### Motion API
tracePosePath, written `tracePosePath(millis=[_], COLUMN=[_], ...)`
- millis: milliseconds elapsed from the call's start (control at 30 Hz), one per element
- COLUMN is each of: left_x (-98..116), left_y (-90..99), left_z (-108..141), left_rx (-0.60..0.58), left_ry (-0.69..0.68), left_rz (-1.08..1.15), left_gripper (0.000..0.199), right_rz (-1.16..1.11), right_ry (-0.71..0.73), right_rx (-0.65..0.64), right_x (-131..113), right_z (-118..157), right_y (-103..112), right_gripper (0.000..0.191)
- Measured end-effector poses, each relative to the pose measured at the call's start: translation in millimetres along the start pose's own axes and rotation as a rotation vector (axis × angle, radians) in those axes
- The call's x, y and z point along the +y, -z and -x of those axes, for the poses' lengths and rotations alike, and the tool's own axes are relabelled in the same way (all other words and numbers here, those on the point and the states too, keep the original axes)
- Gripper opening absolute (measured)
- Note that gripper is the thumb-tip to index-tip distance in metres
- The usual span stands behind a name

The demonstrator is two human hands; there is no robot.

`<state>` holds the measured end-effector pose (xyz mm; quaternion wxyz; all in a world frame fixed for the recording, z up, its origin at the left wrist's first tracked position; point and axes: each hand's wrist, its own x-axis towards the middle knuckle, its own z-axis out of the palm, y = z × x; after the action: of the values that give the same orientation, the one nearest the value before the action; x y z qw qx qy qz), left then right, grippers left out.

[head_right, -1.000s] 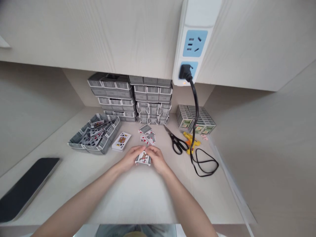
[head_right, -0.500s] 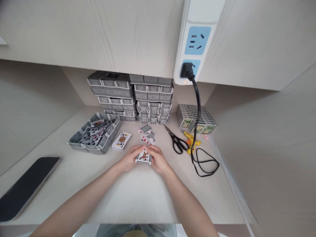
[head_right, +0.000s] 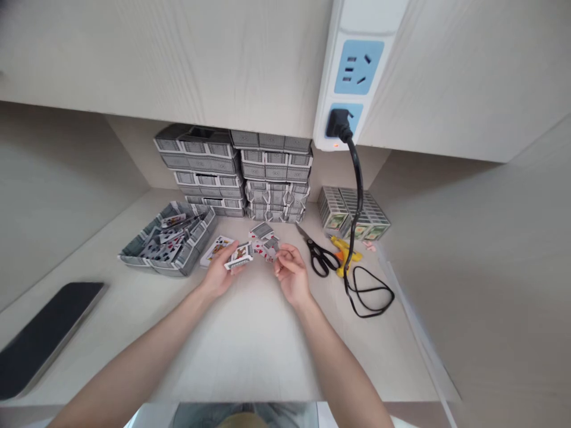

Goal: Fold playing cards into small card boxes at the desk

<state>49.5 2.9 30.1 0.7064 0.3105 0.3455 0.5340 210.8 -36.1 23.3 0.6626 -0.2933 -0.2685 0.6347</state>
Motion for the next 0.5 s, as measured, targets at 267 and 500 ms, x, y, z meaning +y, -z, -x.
tracePosePath(millis=[267, 500], left_x=[-8.2, -12.7], left_y=[-0.7, 1.0], left_z=[2.2, 1.6], left_rx=[0.044, -0.021], left_ry=[-0.109, -0.177], left_rz=[-0.333, -0.615], left_gripper=[0.035, 0.030], right_rz=[0.061, 0.163], right_ry=[0.018, 0.045], right_rx=[-0.058, -0.034], right_x=[-0.2, 2.7], right_z=[2.3, -0.4], right_y=[-2.3, -1.3], right_gripper=[0.029, 0.026])
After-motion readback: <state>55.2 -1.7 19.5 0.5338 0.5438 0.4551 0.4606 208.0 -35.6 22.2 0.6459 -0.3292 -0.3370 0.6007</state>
